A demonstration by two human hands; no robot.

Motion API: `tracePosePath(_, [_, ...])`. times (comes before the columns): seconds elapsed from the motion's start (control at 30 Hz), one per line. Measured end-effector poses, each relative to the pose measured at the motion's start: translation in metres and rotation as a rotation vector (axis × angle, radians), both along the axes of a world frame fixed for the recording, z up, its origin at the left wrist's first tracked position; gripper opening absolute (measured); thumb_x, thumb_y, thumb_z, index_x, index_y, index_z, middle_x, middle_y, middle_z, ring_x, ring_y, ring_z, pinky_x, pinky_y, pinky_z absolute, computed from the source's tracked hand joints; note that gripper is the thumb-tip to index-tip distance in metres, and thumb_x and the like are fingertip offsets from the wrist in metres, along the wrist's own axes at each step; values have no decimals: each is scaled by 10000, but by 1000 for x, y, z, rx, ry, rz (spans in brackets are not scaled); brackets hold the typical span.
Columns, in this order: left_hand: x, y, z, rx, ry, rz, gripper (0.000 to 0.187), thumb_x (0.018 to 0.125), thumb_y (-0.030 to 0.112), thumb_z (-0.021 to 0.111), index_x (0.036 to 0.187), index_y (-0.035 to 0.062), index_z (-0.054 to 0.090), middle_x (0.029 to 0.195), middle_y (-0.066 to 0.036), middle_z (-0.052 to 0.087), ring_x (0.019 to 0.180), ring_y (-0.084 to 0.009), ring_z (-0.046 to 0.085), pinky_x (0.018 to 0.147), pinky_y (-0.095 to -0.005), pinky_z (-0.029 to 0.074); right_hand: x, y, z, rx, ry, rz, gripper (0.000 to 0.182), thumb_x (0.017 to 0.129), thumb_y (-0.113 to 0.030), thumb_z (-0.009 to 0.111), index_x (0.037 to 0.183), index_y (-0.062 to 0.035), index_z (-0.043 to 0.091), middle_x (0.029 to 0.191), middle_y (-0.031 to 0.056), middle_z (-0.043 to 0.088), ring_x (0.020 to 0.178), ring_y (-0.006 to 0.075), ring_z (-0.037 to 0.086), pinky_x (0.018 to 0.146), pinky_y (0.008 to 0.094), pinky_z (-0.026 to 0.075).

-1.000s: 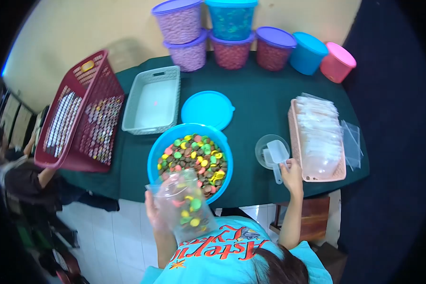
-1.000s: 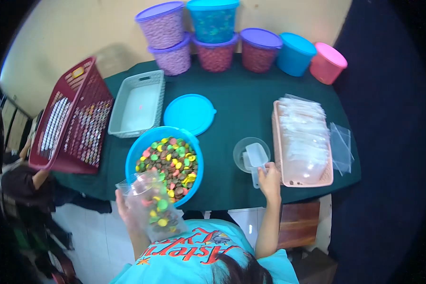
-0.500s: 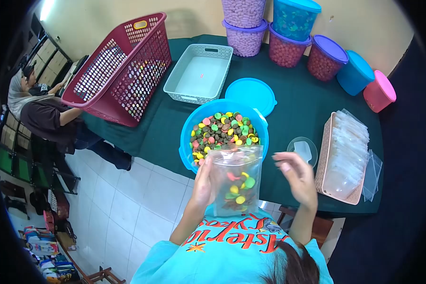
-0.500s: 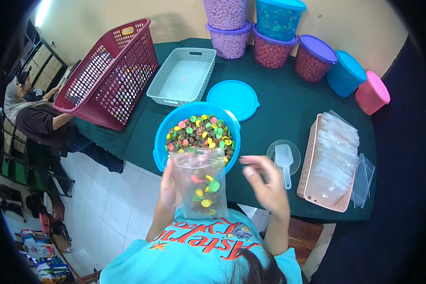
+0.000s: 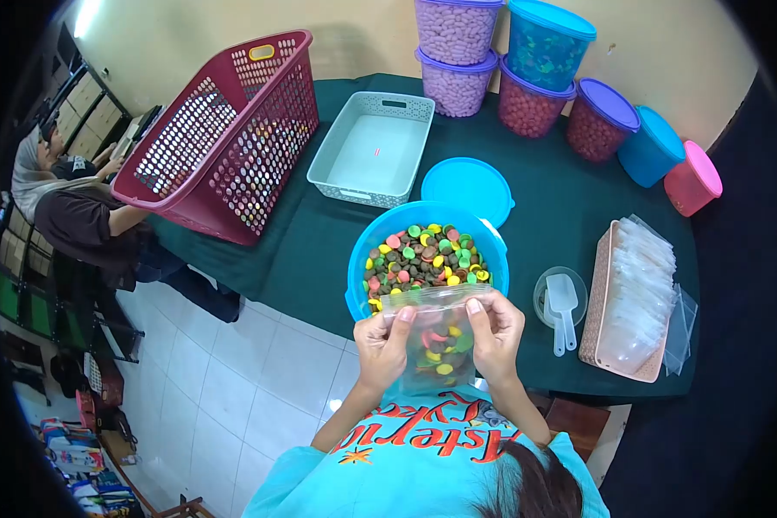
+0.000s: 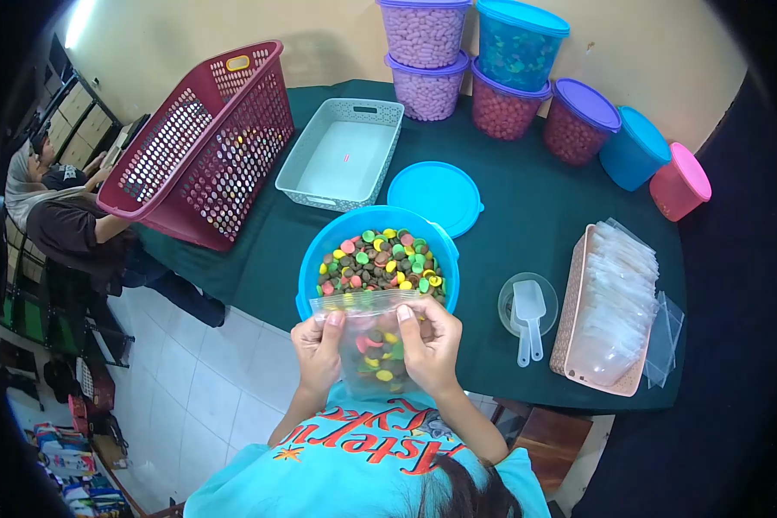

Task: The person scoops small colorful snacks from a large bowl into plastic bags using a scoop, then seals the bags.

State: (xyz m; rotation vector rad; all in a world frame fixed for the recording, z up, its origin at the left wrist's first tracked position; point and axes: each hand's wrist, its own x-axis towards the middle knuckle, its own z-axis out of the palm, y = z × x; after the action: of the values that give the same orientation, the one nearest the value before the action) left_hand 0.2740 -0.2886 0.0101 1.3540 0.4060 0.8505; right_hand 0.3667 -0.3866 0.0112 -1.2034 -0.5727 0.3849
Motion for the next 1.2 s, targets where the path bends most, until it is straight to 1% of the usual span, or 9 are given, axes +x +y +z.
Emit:
tracePosePath(0.13, [-9,17,-14,-51,58,-48,204,864,138,534,855,-43,628,734,-42,634,669,-52,553,600,-203,439,-5,14,-5,23,30,-18,89,835,-43,507,830,27,562,762,8,569,648,38,502,588,186,417])
tracePosePath(0.2, [-12,27,-12,-75,29,-74,200,863,138,536,869,-44,620,759,-46,635,678,-55,556,605,-203,442,-9,21,0,49,153,25,62,809,-35,537,831,17,561,769,13,577,663,43,515,597,191,422])
tracePosePath(0.37, [-17,48,-12,-116,-57,-130,189,858,122,539,930,-43,593,843,-65,632,693,-66,565,618,-200,444,-23,38,6,-52,33,34,59,775,-20,576,823,14,578,786,29,595,694,60,540,615,200,431])
tracePosePath(0.43, [-20,58,-14,-252,-144,-198,177,829,96,568,933,-47,588,871,-84,628,697,-91,582,599,-210,469,-28,46,7,-71,30,27,65,766,-18,586,824,13,587,791,34,600,700,67,547,621,202,433])
tracePosePath(0.63, [-32,88,-4,-162,2,-330,202,774,74,621,927,-52,587,853,-90,616,701,-126,603,525,-218,507,-42,70,4,-35,-41,-34,76,743,-6,591,811,23,608,776,49,602,705,83,549,631,218,435])
tracePosePath(0.97, [-47,133,-4,-98,67,-402,112,790,54,595,854,-35,619,864,-78,593,705,-106,582,516,-192,471,-60,111,1,-49,-98,-38,70,719,-16,613,768,3,566,769,53,578,719,104,540,665,240,435])
tracePosePath(1.07, [-49,144,-9,-139,-30,-465,120,793,59,591,865,-31,623,882,-81,591,753,-114,572,559,-216,466,-64,120,5,-75,-93,-30,103,707,-30,634,777,2,565,803,59,566,737,111,542,676,245,438])
tracePosePath(1.13, [-52,149,-8,-285,-21,-501,132,793,62,586,885,-22,628,903,-94,591,795,-129,564,618,-245,464,-66,126,4,-86,-50,-41,126,700,-36,645,795,7,574,825,65,561,748,119,544,681,248,441])
tracePosePath(1.2, [-55,155,-8,-200,-23,-507,138,787,52,589,898,-20,629,910,-102,590,801,-137,567,628,-248,470,-64,131,-2,-69,-187,-62,156,701,-37,644,844,12,603,859,80,559,763,137,551,683,256,445])
